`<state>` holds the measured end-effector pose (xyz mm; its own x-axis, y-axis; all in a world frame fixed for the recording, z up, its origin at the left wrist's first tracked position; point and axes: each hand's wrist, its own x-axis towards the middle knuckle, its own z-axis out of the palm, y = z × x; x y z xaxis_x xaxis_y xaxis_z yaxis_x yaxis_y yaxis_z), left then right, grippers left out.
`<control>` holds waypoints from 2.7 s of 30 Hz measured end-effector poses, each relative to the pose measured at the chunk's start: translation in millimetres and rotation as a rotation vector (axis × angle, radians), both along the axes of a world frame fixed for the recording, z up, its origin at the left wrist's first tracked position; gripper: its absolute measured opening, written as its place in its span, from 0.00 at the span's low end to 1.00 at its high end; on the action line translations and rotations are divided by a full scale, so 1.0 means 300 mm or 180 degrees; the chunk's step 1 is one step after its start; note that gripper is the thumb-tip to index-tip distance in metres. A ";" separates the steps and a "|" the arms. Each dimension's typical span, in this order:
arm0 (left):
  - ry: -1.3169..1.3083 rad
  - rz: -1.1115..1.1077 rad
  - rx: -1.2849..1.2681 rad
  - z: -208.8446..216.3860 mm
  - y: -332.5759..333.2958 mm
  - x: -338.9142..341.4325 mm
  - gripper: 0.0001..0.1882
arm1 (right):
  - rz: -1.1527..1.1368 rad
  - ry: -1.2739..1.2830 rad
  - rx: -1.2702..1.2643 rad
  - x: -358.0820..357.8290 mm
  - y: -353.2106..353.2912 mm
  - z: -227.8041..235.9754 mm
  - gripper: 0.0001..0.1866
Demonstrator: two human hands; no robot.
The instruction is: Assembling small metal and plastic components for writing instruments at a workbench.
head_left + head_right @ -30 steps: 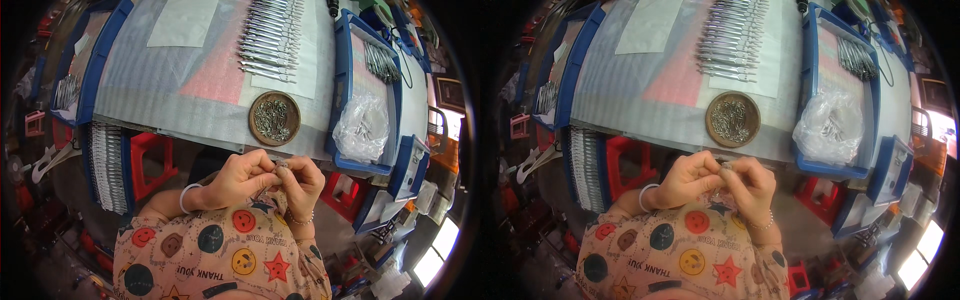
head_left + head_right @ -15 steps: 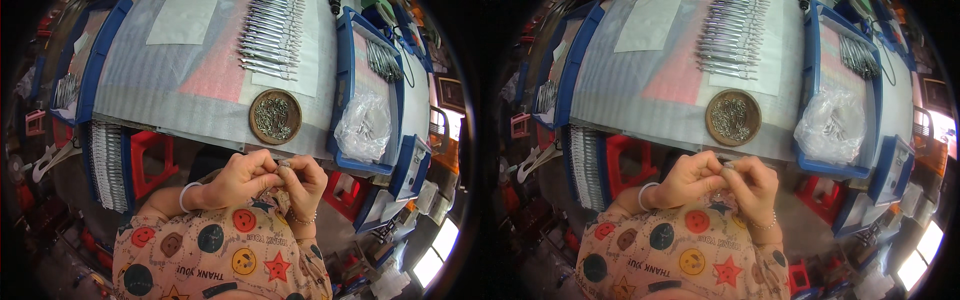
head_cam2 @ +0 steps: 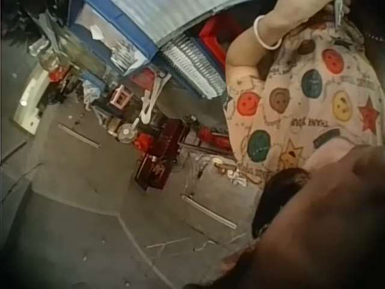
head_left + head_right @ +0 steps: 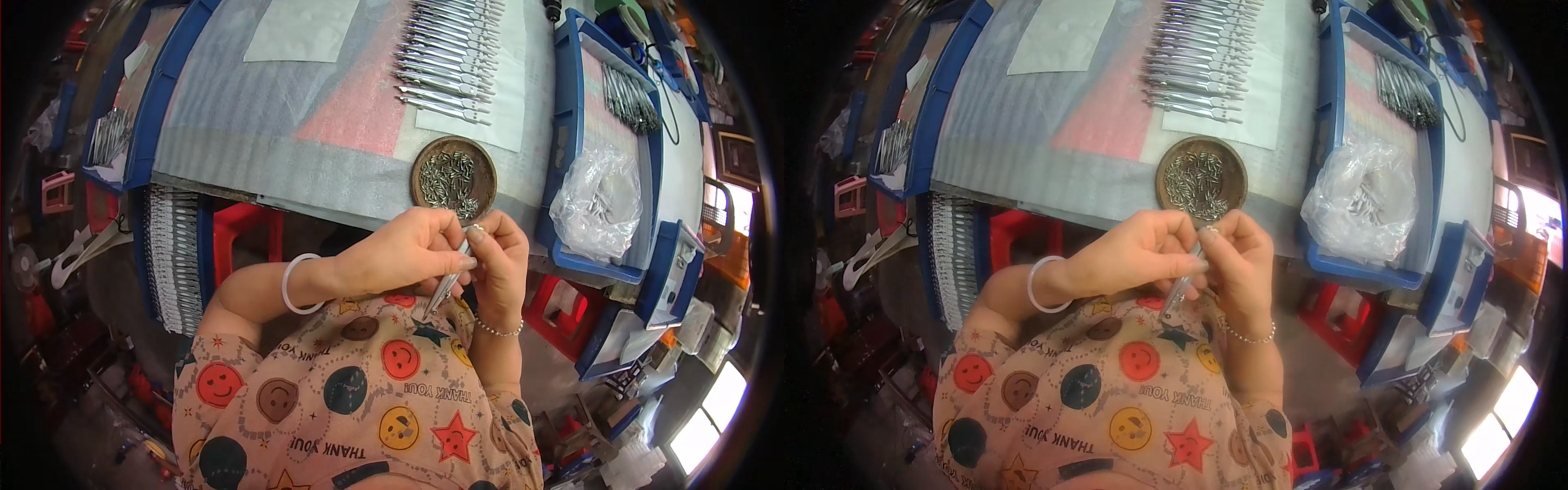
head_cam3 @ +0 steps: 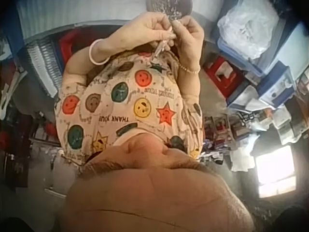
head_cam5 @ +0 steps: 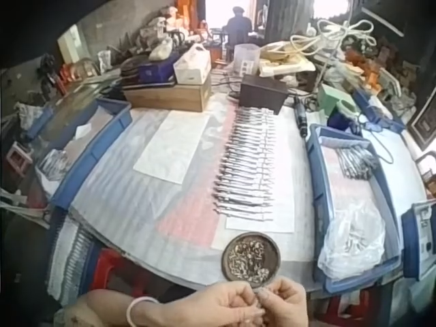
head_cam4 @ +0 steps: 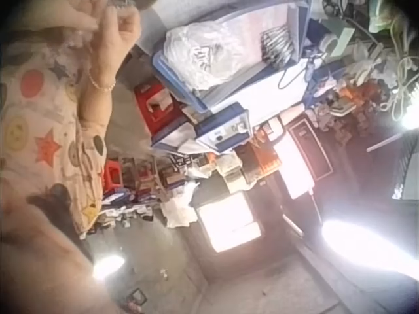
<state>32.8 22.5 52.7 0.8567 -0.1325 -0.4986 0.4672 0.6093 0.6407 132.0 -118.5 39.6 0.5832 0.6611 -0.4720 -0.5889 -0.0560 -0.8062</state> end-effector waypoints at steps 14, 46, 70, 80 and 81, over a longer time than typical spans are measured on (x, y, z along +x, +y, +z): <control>0.0418 0.0108 -0.0307 -0.007 0.009 0.046 0.08 | -0.0170 0.0289 0.0124 0.010 0.001 -0.068 0.08; 0.0009 -0.0050 -0.1633 -0.023 -0.146 -0.029 0.18 | 0.1328 -0.3975 -0.1911 0.481 -0.339 0.136 0.08; 0.0224 -0.0188 -0.1695 -0.056 -0.153 -0.020 0.17 | 0.1771 -0.4616 -0.2316 0.585 -0.287 0.012 0.07; 0.0282 -0.0154 -0.1789 -0.068 -0.148 -0.032 0.16 | 0.1161 -0.4635 -0.2003 0.603 -0.306 0.037 0.05; 0.0301 -0.0158 -0.1767 -0.067 -0.149 -0.031 0.16 | 0.1152 -0.4635 -0.2023 0.605 -0.303 0.030 0.05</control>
<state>23.5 -22.1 32.8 0.7977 -0.4358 -0.4168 0.5437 0.8187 0.1845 313.5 -209.6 48.7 0.6214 0.7800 0.0735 0.7246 -0.5364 -0.4328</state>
